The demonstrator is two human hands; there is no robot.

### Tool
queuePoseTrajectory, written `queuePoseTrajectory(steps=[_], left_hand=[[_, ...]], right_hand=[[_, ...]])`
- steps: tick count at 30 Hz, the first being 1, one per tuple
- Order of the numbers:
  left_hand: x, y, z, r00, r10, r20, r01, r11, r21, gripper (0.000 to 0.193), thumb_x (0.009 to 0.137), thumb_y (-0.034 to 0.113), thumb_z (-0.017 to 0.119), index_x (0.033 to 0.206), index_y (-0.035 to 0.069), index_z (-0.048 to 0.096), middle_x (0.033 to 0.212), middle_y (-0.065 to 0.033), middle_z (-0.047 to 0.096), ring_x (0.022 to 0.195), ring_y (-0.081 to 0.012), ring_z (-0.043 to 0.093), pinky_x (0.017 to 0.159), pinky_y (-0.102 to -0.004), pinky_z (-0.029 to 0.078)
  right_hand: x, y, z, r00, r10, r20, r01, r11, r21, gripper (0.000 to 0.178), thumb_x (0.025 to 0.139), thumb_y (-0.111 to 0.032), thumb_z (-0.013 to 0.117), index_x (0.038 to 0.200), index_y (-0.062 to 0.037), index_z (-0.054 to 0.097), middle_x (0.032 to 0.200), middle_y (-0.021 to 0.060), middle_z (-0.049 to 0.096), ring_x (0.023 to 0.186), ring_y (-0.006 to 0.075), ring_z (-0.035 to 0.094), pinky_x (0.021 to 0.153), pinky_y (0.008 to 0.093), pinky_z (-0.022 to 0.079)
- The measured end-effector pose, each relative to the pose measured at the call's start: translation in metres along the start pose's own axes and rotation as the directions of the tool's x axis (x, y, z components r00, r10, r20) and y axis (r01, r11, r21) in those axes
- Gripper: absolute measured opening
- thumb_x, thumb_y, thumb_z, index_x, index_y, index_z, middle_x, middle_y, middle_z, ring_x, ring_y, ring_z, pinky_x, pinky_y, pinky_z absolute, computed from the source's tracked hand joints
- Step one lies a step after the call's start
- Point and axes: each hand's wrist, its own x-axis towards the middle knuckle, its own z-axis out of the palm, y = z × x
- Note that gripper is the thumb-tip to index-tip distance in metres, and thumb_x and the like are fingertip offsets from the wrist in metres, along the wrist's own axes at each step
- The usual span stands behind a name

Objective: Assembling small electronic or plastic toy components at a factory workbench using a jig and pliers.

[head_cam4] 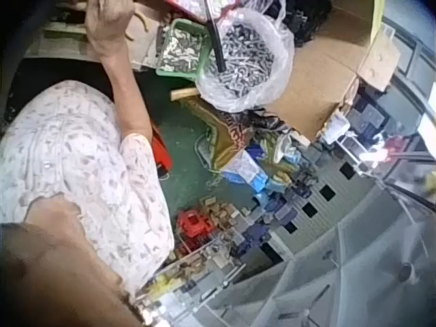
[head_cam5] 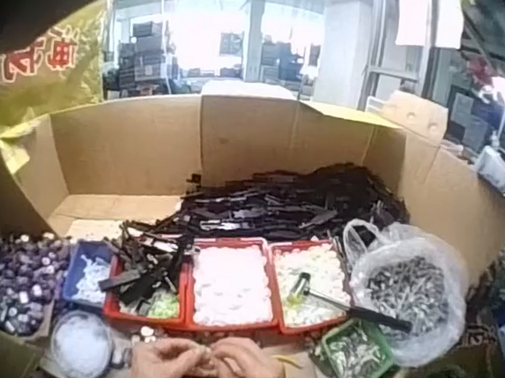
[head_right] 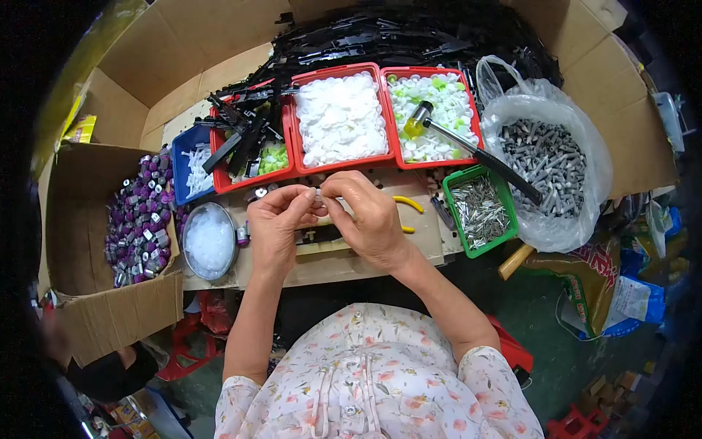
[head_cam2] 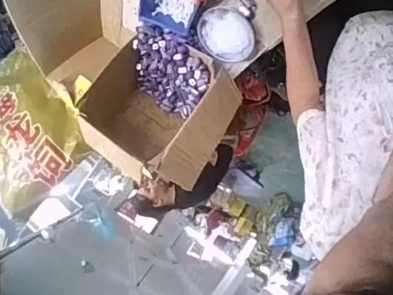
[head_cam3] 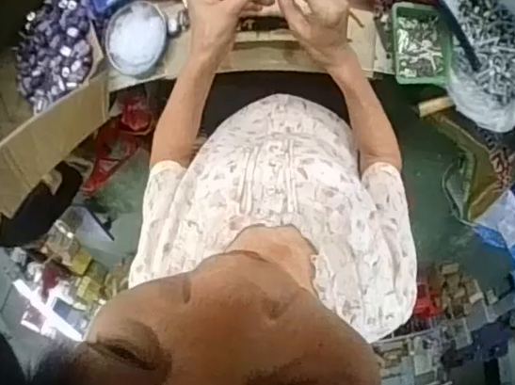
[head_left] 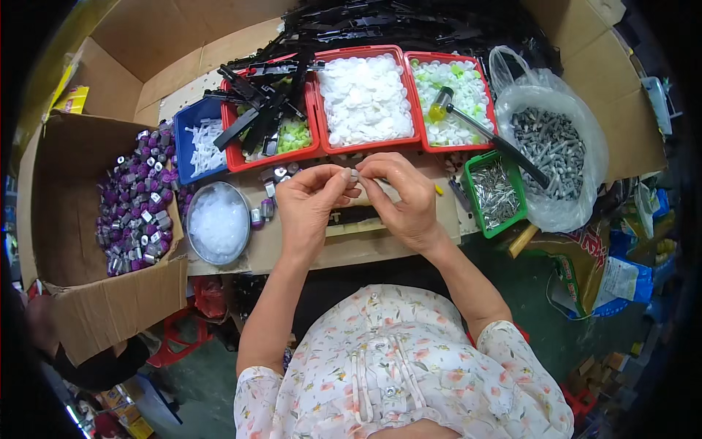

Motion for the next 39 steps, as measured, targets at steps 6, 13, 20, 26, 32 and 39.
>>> queuePoseTrajectory(steps=[6,13,20,26,32,39], left_hand=[[-0.005,0.002,-0.003,0.999,0.034,-0.016,-0.034,0.999,-0.002,0.012,0.089,0.007,0.071,0.094,-0.003,0.072,0.083,-0.0059,0.071,0.072,-0.0121,0.069,0.062,-0.02,0.054],[-0.009,-0.005,-0.007,0.989,0.143,-0.034,-0.142,0.989,0.048,0.011,0.089,0.004,0.07,0.095,-0.005,0.071,0.083,-0.0038,0.069,0.074,-0.0082,0.066,0.065,-0.0189,0.054],[-0.014,-0.016,-0.008,0.98,0.199,-0.016,-0.199,0.98,0.013,0.01,0.09,0.001,0.068,0.097,-0.006,0.07,0.088,-0.0059,0.07,0.078,-0.0092,0.066,0.07,-0.02,0.055],[-0.022,-0.016,-0.01,0.951,0.301,0.07,-0.308,0.937,0.165,0.012,0.089,-0.001,0.069,0.099,-0.006,0.07,0.092,-0.0071,0.069,0.079,-0.0102,0.066,0.073,-0.0219,0.055],[-0.031,-0.013,-0.013,0.922,0.374,0.102,-0.387,0.896,0.217,0.022,0.079,0.0,0.077,0.1,-0.002,0.072,0.094,-0.0069,0.068,0.084,-0.0135,0.064,0.07,-0.0235,0.052],[-0.031,-0.016,-0.037,0.834,0.47,0.289,-0.545,0.614,0.571,0.031,0.071,0.003,0.082,0.101,0.002,0.074,0.093,-0.0081,0.066,0.084,-0.0175,0.062,0.07,-0.0276,0.05]], right_hand=[[-0.001,-0.004,0.005,0.999,-0.042,0.009,0.043,0.998,-0.036,0.016,0.077,0.01,0.067,0.09,0.0025,0.062,0.094,0.0142,0.067,0.084,0.0266,0.068,0.072,0.0322,0.054],[-0.008,-0.001,0.007,0.951,-0.302,0.069,0.309,0.908,-0.284,0.021,0.076,0.004,0.07,0.096,0.0022,0.063,0.096,0.0133,0.066,0.085,0.0283,0.066,0.075,0.0345,0.053],[-0.009,-0.004,0.002,0.993,-0.106,0.054,0.11,0.991,-0.077,0.02,0.078,0.004,0.073,0.097,0.0012,0.067,0.095,0.0129,0.067,0.084,0.0259,0.067,0.075,0.033,0.054],[-0.009,-0.002,-0.009,0.991,0.096,0.088,-0.105,0.989,0.108,0.014,0.079,0.005,0.071,0.092,0.0041,0.067,0.092,0.0131,0.066,0.083,0.0219,0.066,0.072,0.0306,0.052],[-0.015,-0.001,-0.007,0.983,0.05,0.177,-0.067,0.994,0.09,0.015,0.078,0.007,0.07,0.091,0.0033,0.066,0.09,0.0123,0.065,0.078,0.0222,0.065,0.068,0.031,0.051],[-0.022,-0.001,0.003,0.971,-0.033,0.236,0.037,0.999,-0.011,0.013,0.078,-0.004,0.071,0.089,-0.0033,0.065,0.086,0.0078,0.061,0.077,0.0247,0.062,0.067,0.0349,0.046]])
